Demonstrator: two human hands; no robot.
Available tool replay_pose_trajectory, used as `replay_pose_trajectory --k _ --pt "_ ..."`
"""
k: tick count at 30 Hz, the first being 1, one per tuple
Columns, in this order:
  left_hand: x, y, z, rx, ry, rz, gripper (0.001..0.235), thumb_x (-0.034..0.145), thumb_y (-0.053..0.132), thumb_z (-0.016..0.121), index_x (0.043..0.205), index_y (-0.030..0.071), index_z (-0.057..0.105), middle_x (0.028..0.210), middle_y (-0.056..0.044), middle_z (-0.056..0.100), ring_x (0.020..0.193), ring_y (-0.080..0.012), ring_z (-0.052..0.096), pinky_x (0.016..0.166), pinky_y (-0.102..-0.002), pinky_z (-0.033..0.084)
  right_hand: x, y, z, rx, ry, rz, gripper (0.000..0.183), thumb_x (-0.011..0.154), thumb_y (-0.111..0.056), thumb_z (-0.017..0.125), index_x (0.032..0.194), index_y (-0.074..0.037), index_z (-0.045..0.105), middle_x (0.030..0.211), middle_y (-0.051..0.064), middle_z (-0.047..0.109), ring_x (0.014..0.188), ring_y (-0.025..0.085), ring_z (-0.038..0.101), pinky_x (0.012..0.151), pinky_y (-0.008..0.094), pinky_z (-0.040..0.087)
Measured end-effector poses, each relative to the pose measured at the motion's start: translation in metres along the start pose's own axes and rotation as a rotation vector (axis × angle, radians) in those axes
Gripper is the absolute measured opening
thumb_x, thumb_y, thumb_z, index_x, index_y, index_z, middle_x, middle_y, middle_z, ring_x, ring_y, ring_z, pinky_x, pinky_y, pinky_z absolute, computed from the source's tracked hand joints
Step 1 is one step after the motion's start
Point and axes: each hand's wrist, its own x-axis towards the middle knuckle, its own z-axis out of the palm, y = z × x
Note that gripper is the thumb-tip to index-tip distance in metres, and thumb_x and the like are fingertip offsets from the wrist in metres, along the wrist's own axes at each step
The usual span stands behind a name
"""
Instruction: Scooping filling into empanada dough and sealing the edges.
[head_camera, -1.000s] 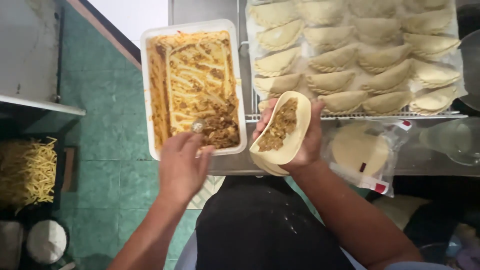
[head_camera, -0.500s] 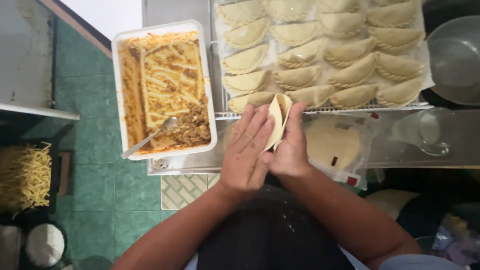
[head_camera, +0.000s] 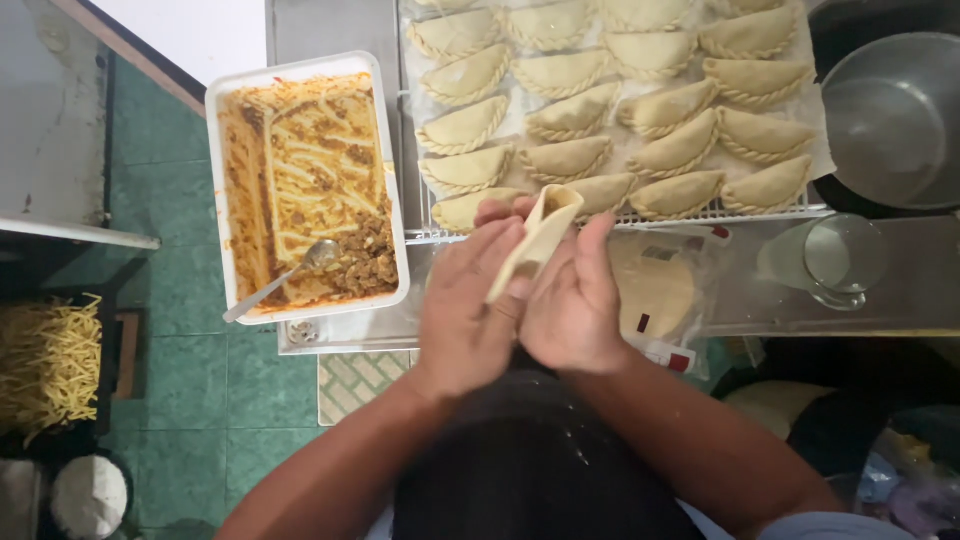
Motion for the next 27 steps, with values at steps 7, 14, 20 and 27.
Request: replay_pose_trajectory --k 7,14,20,27 --pt "0.021 0.016 -0.059 -0.311 -0.189 -0.231 0.029 0.093 0.021 0.070 0.117 0.006 0.076 0.115 -0.014 0.076 0.112 -0.0364 0.075 0.098 -0.046 0.058 -0.015 -0.038 -0.048 -0.662 -0.302 -0.330 0.050 0.084 0.004 0.072 0.131 0.012 0.055 0.111 0.028 0.065 0.099 0.030 0.068 0.093 0.040 0.058" --pt "0.026 0.033 -0.071 -0.253 -0.259 -0.083 0.029 0.095 0.018 0.069 0.117 0.001 0.072 0.110 -0.020 0.074 0.106 -0.0454 0.074 0.092 -0.056 0.058 -0.034 -0.066 -0.018 -1.004 -0.365 -0.460 0.027 0.081 0.004 0.080 0.106 0.007 0.071 0.103 0.019 0.062 0.079 0.018 0.057 0.075 0.031 0.053" --pt "0.023 0.032 -0.072 -0.124 -0.240 -0.056 0.021 0.096 0.023 0.069 0.109 0.008 0.076 0.103 -0.012 0.076 0.095 -0.0388 0.077 0.084 -0.047 0.061 -0.034 -0.078 -0.011 -1.163 -0.391 -0.472 0.025 0.082 -0.004 0.082 0.105 0.004 0.074 0.100 0.017 0.065 0.077 0.018 0.062 0.073 0.029 0.055" --pt "0.024 0.038 -0.071 -0.136 -0.243 -0.042 0.019 0.098 0.021 0.067 0.107 0.007 0.076 0.102 -0.015 0.076 0.093 -0.0416 0.076 0.082 -0.047 0.061 -0.038 -0.080 -0.007 -1.315 -0.408 -0.574 0.009 0.087 -0.005 0.078 0.094 0.001 0.076 0.088 0.013 0.068 0.066 0.021 0.063 0.064 0.030 0.055"
